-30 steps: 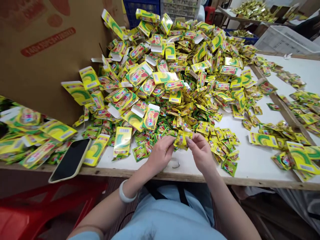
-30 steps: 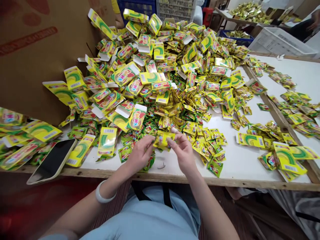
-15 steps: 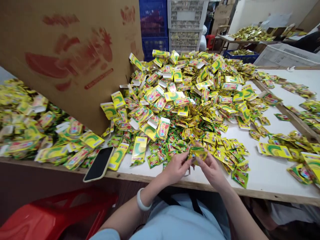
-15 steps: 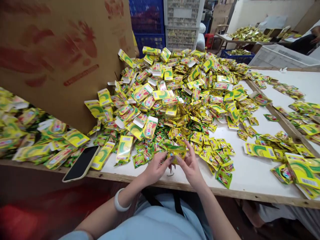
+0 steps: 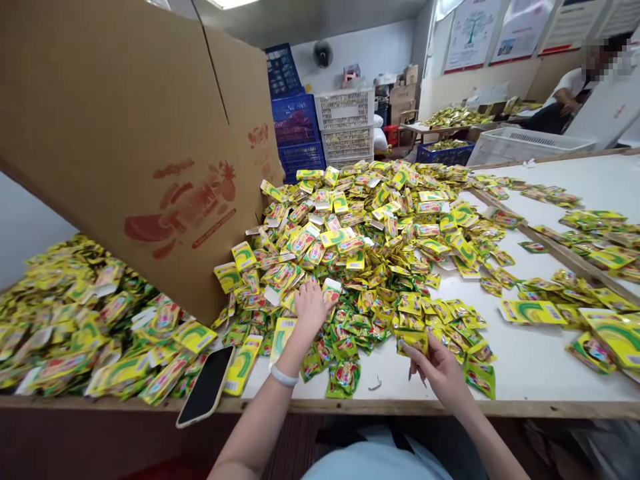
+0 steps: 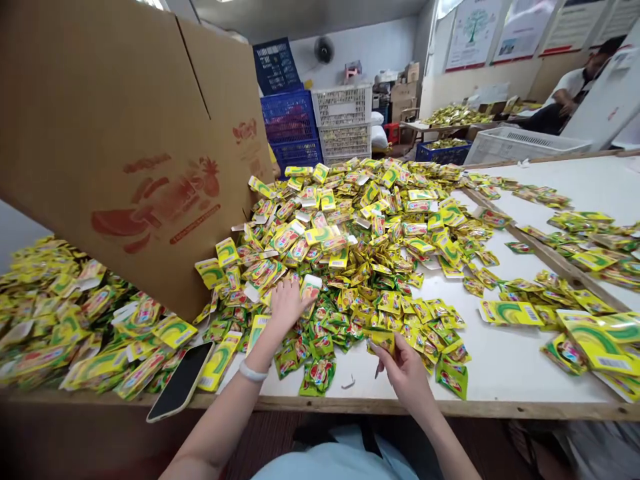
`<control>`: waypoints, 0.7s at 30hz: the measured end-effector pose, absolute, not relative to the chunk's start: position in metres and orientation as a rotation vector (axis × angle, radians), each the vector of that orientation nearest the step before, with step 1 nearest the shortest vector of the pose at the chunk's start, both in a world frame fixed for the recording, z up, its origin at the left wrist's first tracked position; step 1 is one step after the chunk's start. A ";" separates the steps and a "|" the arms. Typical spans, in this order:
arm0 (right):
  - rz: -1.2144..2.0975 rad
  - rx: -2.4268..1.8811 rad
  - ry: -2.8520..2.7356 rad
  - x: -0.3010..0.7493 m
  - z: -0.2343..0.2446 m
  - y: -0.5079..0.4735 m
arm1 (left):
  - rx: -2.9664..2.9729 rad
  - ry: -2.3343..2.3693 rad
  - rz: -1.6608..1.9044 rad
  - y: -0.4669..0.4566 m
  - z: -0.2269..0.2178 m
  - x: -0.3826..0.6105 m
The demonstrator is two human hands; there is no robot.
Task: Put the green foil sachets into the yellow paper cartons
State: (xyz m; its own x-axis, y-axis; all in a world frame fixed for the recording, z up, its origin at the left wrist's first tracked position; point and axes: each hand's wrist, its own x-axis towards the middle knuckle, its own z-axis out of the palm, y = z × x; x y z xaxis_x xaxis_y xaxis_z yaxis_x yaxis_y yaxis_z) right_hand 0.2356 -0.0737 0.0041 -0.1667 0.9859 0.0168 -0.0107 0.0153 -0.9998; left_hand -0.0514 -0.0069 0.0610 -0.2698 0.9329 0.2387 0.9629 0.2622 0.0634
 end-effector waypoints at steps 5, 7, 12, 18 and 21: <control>1.485 -1.042 -1.184 0.239 -0.003 -0.063 | -1.895 -2.312 -0.321 -0.021 0.063 -0.047; 1.523 -1.005 -1.158 0.239 0.003 -0.057 | -2.052 -2.339 -0.625 -0.032 0.067 -0.042; 1.584 -0.801 -1.181 0.222 0.041 -0.036 | -2.434 -2.649 -1.922 -0.059 0.076 -0.009; 1.210 -0.669 -1.549 0.194 0.082 -0.013 | -2.755 -2.906 -2.193 -0.071 0.075 0.017; 1.053 -0.725 -1.856 0.200 0.088 -0.009 | -2.767 -2.918 -2.092 -0.071 0.066 0.013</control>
